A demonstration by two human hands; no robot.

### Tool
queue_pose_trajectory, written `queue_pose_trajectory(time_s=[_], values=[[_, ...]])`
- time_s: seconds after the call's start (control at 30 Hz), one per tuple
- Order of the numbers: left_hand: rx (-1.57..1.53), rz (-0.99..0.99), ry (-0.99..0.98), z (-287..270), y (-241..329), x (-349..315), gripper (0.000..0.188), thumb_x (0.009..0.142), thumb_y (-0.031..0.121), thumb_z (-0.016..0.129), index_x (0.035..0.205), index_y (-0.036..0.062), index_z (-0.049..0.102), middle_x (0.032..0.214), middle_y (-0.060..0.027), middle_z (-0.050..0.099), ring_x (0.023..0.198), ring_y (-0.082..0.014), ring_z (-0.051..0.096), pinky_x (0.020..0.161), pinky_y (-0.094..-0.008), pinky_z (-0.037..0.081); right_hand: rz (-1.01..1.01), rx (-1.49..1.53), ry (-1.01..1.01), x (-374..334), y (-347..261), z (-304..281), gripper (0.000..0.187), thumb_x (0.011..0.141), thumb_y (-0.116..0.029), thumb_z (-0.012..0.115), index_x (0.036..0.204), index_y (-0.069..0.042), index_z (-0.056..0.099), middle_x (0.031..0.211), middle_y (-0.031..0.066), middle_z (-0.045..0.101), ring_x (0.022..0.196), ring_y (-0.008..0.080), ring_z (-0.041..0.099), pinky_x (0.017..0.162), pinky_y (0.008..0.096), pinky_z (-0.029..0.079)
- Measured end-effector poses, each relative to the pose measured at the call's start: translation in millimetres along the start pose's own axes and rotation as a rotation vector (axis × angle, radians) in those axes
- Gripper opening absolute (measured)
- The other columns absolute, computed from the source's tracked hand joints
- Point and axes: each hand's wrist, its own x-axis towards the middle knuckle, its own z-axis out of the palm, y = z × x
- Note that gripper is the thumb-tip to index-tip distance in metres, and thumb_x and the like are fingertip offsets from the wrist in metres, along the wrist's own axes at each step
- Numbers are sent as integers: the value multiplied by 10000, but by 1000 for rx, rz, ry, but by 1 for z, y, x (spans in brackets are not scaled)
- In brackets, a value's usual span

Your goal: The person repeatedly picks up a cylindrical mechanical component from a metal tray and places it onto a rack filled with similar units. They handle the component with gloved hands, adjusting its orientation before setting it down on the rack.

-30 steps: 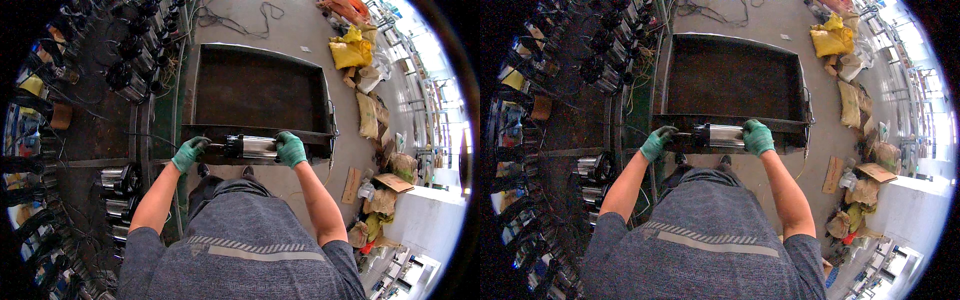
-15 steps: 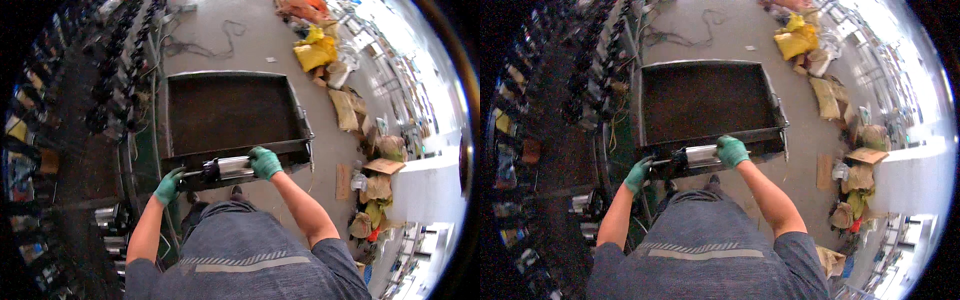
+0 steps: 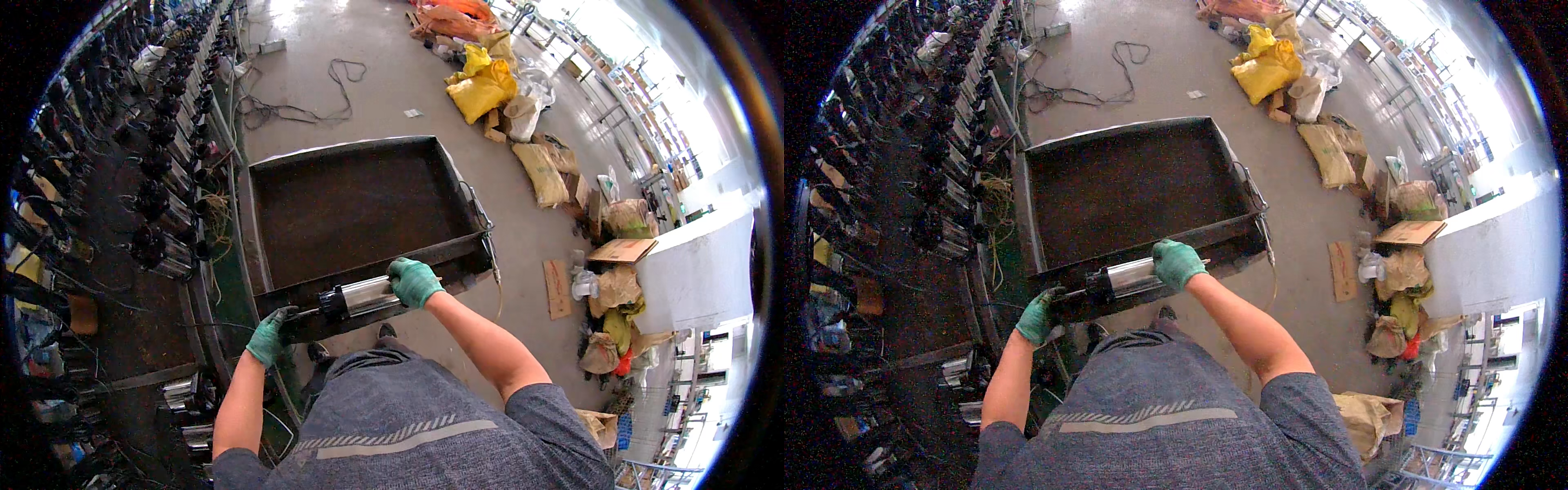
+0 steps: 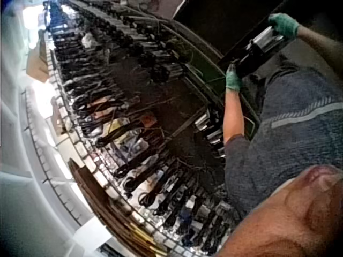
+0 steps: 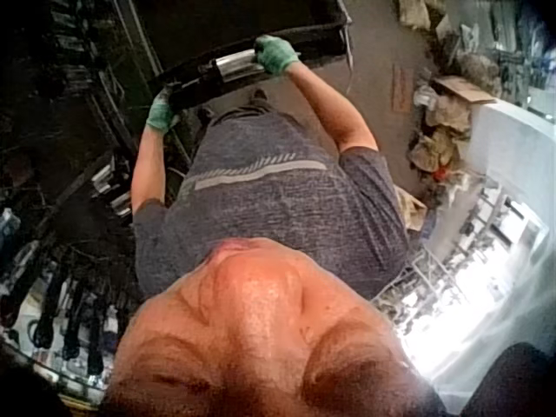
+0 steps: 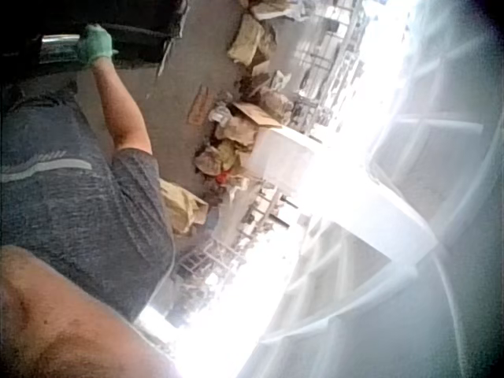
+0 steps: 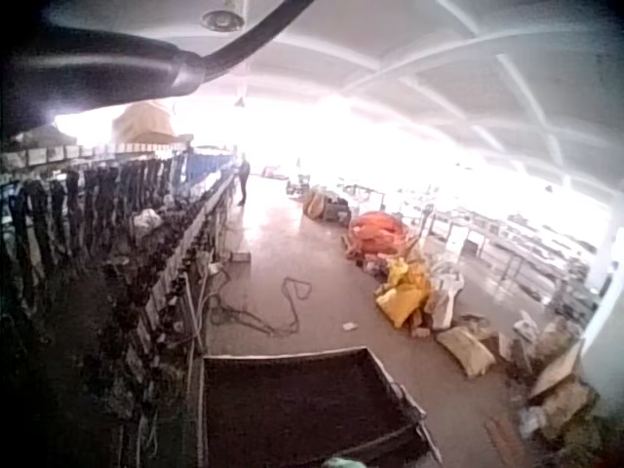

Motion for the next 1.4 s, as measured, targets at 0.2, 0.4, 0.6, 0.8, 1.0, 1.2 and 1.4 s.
queue_pose_trajectory(time_s=[0.2, 0.4, 0.6, 0.8, 1.0, 1.2, 1.4], values=[[422, -30, 39, 15, 21, -18, 304, 966, 197, 695, 1257, 115, 664, 986, -39, 671, 826, -166, 649, 675, -331, 534, -4, 12, -9, -4, 0, -4, 211, 820, -228, 682, 979, -91, 704, 1096, 167, 684, 1032, 410, 658, 895, 499, 533], [1595, 440, 277, -15, -5, 8, 271, 905, 309, 744, 1059, 88, 713, 881, -227, 710, 824, -356, 699, 708, -429, 533, -3, 8, 5, -3, -3, -5, 210, 824, -227, 668, 981, -93, 702, 1080, 167, 687, 1019, 411, 659, 882, 496, 537], [1241, 31, 122, -32, 13, 20, 501, 933, 487, 711, 1084, 10, 699, 855, -206, 727, 740, -304, 690, 702, -422, 542, -74, -7, 57, 1, -3, 1, 181, 874, -162, 612, 987, -82, 729, 1029, 164, 705, 971, 402, 669, 854, 478, 540], [1004, 325, 214, -24, -8, 19, 303, 886, 239, 782, 1088, 52, 656, 893, -170, 693, 778, -297, 665, 700, -418, 535, -19, 15, 28, -3, -4, -6, 182, 875, -164, 614, 989, -80, 728, 1056, 163, 706, 985, 404, 667, 860, 477, 539], [1472, 836, 396, -13, -15, 18, 350, 816, 255, 829, 1060, 85, 645, 936, -191, 713, 861, -406, 691, 743, -459, 553, -23, 12, 33, -3, 4, 1, 176, 856, -208, 643, 983, -98, 696, 1071, 159, 693, 1014, 399, 664, 883, 489, 535], [907, -184, 332, 0, 24, 17, 625, 882, 687, 648, 946, 66, 669, 786, -115, 687, 681, -257, 677, 582, -396, 518, -36, 5, 32, 0, 2, 1, 160, 864, -201, 619, 961, -94, 690, 1068, 165, 695, 1011, 402, 665, 882, 487, 536], [236, -338, 252, 12, 19, 3, 421, 935, 563, 654, 916, 144, 684, 783, -24, 664, 624, -173, 607, 526, -321, 450, -29, -11, 10, 0, 5, -2, 151, 856, -202, 618, 931, -99, 698, 1056, 163, 696, 1009, 390, 669, 886, 481, 537]])
